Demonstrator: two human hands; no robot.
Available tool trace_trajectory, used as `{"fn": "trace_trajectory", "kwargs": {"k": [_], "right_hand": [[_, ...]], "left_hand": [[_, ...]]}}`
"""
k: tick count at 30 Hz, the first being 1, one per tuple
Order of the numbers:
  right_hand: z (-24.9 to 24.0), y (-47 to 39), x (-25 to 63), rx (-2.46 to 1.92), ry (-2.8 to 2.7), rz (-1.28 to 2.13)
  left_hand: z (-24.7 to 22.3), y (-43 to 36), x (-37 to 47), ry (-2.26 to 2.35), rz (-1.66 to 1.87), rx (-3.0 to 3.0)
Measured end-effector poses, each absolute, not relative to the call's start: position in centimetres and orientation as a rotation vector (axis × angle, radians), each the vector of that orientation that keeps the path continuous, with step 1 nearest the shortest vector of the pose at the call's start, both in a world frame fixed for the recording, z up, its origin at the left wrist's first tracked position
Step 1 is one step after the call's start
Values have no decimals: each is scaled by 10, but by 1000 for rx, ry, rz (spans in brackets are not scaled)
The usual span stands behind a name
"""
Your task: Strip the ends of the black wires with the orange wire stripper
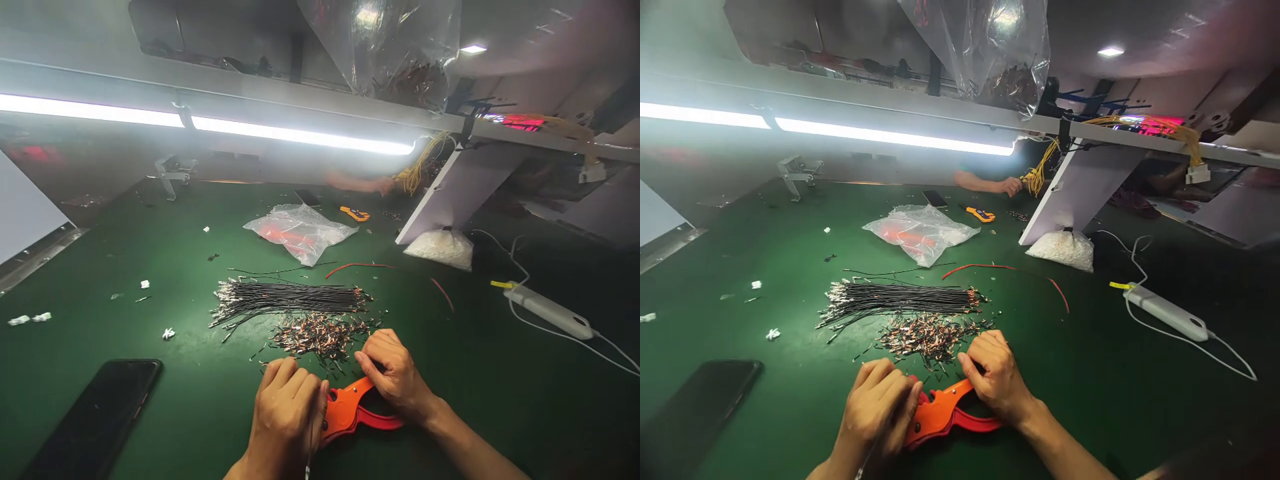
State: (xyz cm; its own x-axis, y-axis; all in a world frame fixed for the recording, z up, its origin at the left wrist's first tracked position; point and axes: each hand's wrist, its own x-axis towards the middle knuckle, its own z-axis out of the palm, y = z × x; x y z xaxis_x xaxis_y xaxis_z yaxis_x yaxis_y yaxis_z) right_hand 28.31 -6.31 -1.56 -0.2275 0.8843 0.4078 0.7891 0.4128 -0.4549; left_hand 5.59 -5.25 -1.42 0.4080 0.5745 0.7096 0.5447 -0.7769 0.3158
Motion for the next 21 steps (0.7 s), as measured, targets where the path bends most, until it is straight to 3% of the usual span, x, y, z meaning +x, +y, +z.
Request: {"fn": "trace_trajectory", "kwargs": {"k": [21], "right_hand": [[-14,-62,282,-1417,-2065,161]], "left_hand": [[-11,-54,54,1140,1323,2370]]}}
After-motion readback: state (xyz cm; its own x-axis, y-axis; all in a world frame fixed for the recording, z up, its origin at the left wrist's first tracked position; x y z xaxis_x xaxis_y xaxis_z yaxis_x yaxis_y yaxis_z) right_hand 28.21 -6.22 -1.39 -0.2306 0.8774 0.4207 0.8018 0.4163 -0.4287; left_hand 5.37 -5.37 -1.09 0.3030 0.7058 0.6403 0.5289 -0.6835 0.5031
